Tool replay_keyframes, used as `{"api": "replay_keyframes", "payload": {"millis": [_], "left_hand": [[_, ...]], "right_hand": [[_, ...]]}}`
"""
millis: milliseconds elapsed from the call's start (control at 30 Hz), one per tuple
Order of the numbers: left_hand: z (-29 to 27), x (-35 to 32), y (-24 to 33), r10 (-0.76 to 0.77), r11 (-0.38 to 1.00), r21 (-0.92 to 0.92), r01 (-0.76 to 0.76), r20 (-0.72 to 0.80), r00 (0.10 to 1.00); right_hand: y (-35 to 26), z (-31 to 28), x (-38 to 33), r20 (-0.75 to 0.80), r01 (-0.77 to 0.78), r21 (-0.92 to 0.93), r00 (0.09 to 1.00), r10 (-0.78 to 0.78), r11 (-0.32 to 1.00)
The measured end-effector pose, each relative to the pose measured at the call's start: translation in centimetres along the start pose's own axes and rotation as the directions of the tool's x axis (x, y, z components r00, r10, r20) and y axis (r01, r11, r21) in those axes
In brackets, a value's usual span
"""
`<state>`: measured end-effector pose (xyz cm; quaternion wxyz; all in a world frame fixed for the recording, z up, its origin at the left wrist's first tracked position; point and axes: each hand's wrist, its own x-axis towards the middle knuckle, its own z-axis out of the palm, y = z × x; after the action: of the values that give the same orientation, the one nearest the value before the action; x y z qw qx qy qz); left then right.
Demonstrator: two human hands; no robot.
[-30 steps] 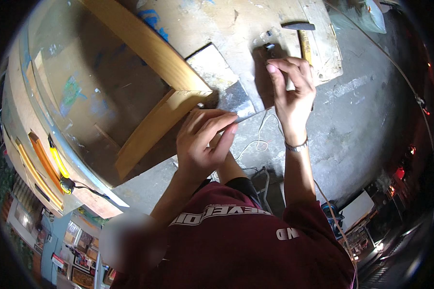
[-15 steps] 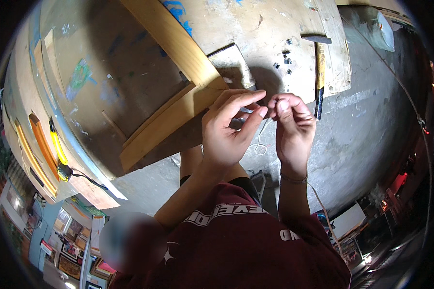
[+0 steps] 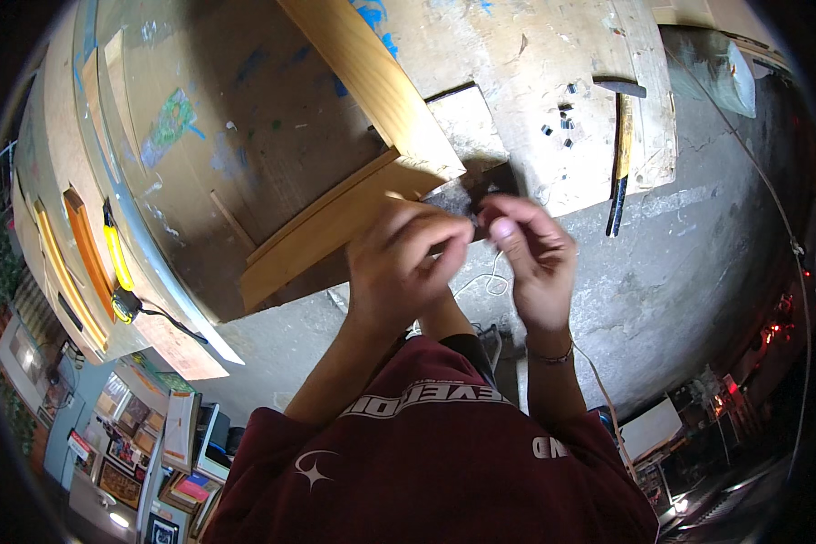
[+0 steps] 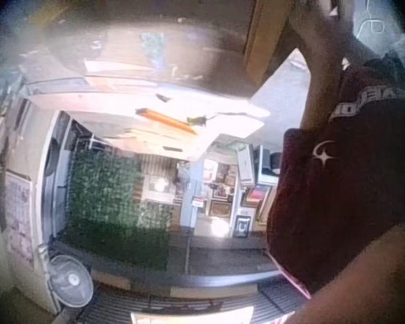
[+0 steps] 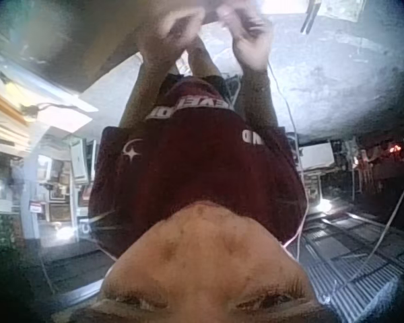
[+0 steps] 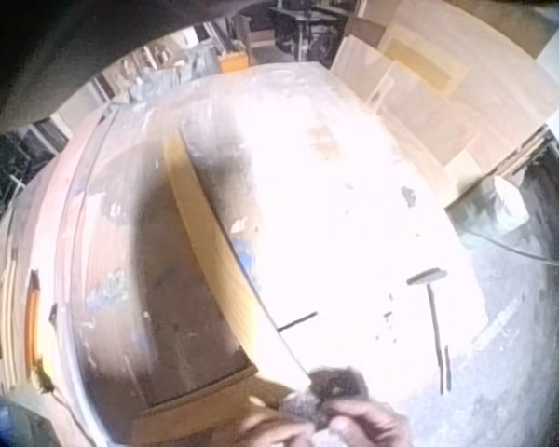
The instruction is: The person assembles a wooden frame by hammering nails into pre-drilled holes on a workbench. They repeatedly position nails, strike them with a hammer, and adjust the frame pieces to align joints.
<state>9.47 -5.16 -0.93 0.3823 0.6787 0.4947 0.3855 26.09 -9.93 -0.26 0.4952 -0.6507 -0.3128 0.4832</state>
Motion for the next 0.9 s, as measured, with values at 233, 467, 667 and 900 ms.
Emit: {"api": "replay_keyframes", "payload": {"millis": [233,467,667,900], "left_hand": [[0.1,1.7,-3.2,0.155,0.920,0.385,-0.070,-0.193,0.969],[0.9,1.6,-3.6,0.170,0.916,0.395,-0.068,-0.231,0.958],[0.9,1.5,-4.1,0.177,0.926,0.370,-0.077,-0.243,0.954],[1.0,1.6,-3.9,0.183,0.926,0.369,-0.075,-0.269,0.946]], "right_hand": [[2.7,-9.5,4.0,-0.207,-0.134,-0.973,0.866,-0.455,0.186],[3.7,-11.5,5.1,-0.201,-0.049,-0.944,0.870,-0.450,0.327],[0.6,-8.9,2.1,-0.374,-0.094,-0.674,0.899,-0.228,0.732],[-1.3,-3.0,-4.6,0.084,0.160,-0.744,0.986,-0.147,0.648]]}}
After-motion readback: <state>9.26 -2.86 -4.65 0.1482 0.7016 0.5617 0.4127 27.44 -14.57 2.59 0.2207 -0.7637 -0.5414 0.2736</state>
